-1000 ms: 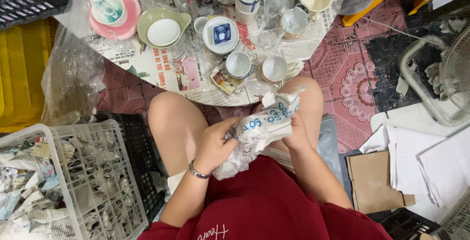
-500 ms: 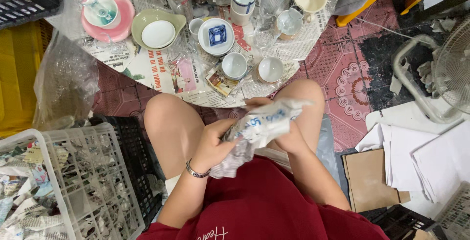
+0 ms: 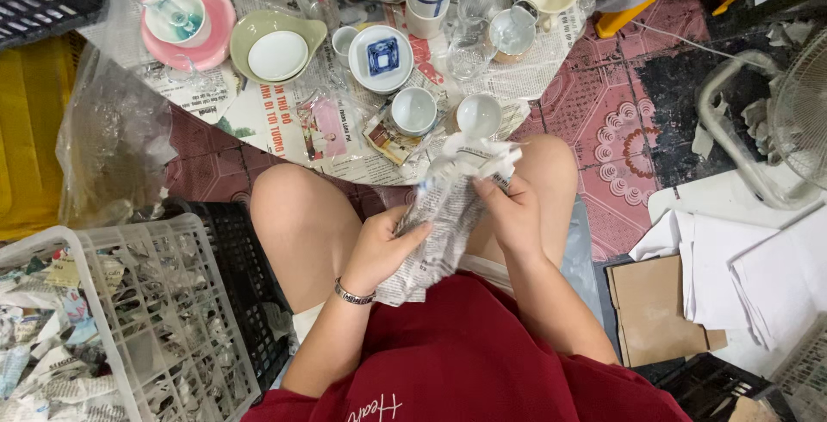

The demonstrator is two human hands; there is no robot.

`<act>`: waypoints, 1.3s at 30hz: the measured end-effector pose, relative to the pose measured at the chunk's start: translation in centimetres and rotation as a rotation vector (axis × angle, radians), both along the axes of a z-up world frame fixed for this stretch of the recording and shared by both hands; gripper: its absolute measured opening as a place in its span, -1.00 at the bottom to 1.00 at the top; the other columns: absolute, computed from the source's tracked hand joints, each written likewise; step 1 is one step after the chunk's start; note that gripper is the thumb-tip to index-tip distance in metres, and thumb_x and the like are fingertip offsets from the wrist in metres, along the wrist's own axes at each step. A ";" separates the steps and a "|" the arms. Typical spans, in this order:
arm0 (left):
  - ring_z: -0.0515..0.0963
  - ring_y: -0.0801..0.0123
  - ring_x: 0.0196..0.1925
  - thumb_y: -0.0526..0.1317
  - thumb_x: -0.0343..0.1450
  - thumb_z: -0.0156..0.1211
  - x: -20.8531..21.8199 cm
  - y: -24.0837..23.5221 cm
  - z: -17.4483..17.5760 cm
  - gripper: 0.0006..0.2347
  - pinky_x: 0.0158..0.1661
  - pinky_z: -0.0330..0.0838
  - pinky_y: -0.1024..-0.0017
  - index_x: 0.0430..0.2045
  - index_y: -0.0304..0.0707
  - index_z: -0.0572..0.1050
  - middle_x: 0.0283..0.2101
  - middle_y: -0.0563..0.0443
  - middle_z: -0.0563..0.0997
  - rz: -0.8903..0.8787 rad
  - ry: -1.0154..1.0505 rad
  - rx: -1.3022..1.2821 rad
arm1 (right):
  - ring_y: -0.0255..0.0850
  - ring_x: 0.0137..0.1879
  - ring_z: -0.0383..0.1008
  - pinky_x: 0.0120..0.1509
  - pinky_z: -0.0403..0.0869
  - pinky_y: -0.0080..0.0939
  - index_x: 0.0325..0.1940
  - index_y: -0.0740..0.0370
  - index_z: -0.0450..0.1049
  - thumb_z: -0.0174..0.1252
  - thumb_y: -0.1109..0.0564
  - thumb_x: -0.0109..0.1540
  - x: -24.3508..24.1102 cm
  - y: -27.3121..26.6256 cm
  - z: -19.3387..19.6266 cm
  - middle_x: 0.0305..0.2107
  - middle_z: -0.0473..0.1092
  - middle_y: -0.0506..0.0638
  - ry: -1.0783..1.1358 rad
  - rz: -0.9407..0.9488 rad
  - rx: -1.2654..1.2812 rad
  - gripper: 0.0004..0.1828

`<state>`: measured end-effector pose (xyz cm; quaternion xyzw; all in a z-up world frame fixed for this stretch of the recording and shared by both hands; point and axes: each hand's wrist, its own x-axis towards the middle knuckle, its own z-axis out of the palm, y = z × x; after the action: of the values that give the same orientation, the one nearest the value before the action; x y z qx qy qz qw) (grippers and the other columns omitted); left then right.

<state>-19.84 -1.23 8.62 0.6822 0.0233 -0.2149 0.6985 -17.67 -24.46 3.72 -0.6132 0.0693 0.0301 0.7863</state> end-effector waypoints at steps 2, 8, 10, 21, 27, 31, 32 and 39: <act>0.43 0.69 -0.43 -0.20 0.44 0.29 -0.3 -0.2 -0.5 -0.79 -0.40 0.41 0.57 -0.28 -0.45 0.62 -0.46 0.22 0.59 0.016 0.007 0.004 | -0.36 0.04 0.49 0.15 0.44 -0.33 0.09 0.35 0.55 0.08 0.19 0.40 -0.1 -0.4 -1.0 -0.07 0.55 -0.06 0.006 -0.031 -0.024 -0.75; 0.46 0.70 -0.39 -0.22 0.40 0.31 -0.6 -0.8 -1.8 -0.81 -0.34 0.42 0.57 -0.27 -0.43 0.61 -0.43 0.21 0.63 0.151 -0.081 0.041 | -0.28 0.13 0.50 0.24 0.46 -0.22 0.13 0.35 0.48 0.22 0.19 0.28 0.5 -1.3 -3.2 0.00 0.52 -0.02 -0.077 0.251 -0.089 -0.65; 0.49 0.66 -0.39 -0.26 0.36 0.31 -0.6 -0.6 -2.0 -0.82 -0.35 0.43 0.55 -0.29 -0.45 0.60 -0.44 0.16 0.62 0.156 -0.154 0.090 | -0.29 0.14 0.47 0.23 0.45 -0.20 0.16 0.33 0.45 0.31 0.21 0.18 0.2 -1.1 -3.3 0.03 0.49 -0.03 -0.040 0.301 -0.127 -0.53; 0.62 0.55 -0.10 -0.32 0.38 0.26 -1.2 -0.7 -2.8 -0.71 -0.05 0.53 0.49 -0.01 -0.33 0.50 -0.09 0.10 0.66 0.048 0.041 -0.328 | -0.30 -0.01 0.53 0.09 0.50 -0.26 0.03 0.38 0.58 0.29 0.31 0.23 0.5 -2.8 -5.4 -0.12 0.56 0.00 -0.025 0.241 0.002 -0.72; 0.61 0.44 -0.05 -0.41 0.46 0.21 -1.1 -0.5 -7.2 -0.74 0.01 0.52 0.41 0.03 -0.52 0.55 -0.04 -0.02 0.67 0.016 -0.094 -0.288 | -0.14 0.06 0.52 0.10 0.46 -0.17 -0.05 0.21 0.62 0.32 0.29 0.16 0.3 -1.4 -0.1 -0.07 0.51 0.03 -0.430 0.249 -0.208 -0.73; 0.64 0.37 -0.10 -0.43 0.40 0.18 -0.6 0.3 -8.9 -0.69 -0.06 0.54 0.39 0.05 -0.51 0.49 -0.07 -0.09 0.67 0.235 0.097 -0.432 | 0.00 0.23 0.42 0.31 0.34 0.01 -0.14 0.02 0.67 0.34 0.14 0.06 0.7 -1.1 6.4 0.07 0.48 0.01 -0.821 0.393 -0.594 -0.72; 0.65 0.36 -0.10 -0.42 0.37 0.15 -0.6 0.4 -9.2 -0.66 -0.06 0.54 0.40 0.07 -0.47 0.46 -0.06 -0.08 0.67 0.303 0.188 -0.545 | 0.03 0.27 0.39 0.33 0.29 0.06 -0.16 -0.03 0.69 0.33 0.10 0.02 0.7 -0.9 7.6 0.10 0.47 0.02 -0.872 0.422 -0.737 -0.70; 0.63 0.35 -0.11 -0.31 0.45 0.10 0.7 0.9 -11.5 -0.70 -0.12 0.54 0.40 0.06 -0.47 0.49 -0.05 -0.09 0.64 0.353 0.165 -0.537 | 0.09 0.35 0.27 0.30 0.20 0.11 -0.07 -0.20 0.69 0.29 0.07 0.05 0.7 0.3 9.8 0.24 0.37 0.00 -0.908 0.439 -1.070 -0.64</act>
<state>-19.18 -0.36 -2.92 0.4395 0.1403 -0.1436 0.8755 -16.96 -24.12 13.51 -0.8650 -0.3823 -0.1078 0.3066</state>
